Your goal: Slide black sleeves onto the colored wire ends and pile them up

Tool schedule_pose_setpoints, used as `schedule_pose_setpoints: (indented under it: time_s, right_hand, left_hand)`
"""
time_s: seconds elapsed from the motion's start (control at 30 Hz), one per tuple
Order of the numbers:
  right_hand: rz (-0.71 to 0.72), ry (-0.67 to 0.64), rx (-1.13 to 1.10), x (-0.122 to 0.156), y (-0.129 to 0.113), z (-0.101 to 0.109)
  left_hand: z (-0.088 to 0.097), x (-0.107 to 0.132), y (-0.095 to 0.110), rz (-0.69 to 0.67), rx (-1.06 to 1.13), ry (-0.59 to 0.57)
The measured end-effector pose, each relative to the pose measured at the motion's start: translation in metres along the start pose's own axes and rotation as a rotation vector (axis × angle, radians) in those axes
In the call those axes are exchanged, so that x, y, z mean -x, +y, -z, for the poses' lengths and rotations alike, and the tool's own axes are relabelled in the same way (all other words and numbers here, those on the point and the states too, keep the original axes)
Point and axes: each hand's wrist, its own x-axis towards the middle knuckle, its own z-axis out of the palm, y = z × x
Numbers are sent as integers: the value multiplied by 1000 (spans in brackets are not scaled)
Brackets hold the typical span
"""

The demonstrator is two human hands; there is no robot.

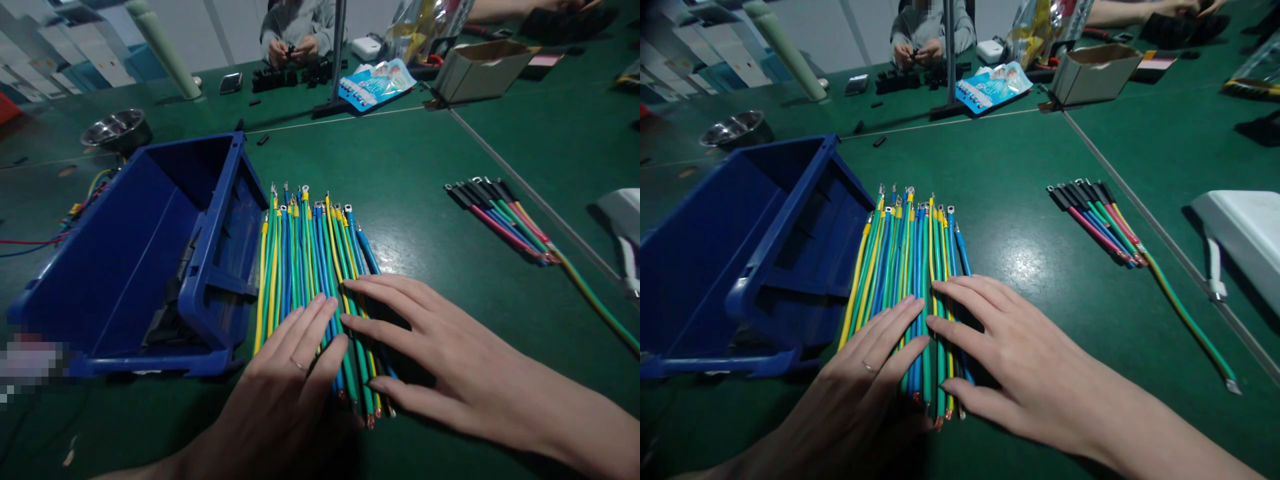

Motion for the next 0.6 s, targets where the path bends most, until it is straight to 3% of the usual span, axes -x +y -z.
schedule_pose_setpoints:
  time_s: [0.3,0.6]
  right_hand:
    - [7,-14,75,-1,2,-1]
    - [1,86,119,-3,-1,-5]
  left_hand:
    - [2,-2,1,-1,19,-11]
    - [3,-4,0,-4,17,-22]
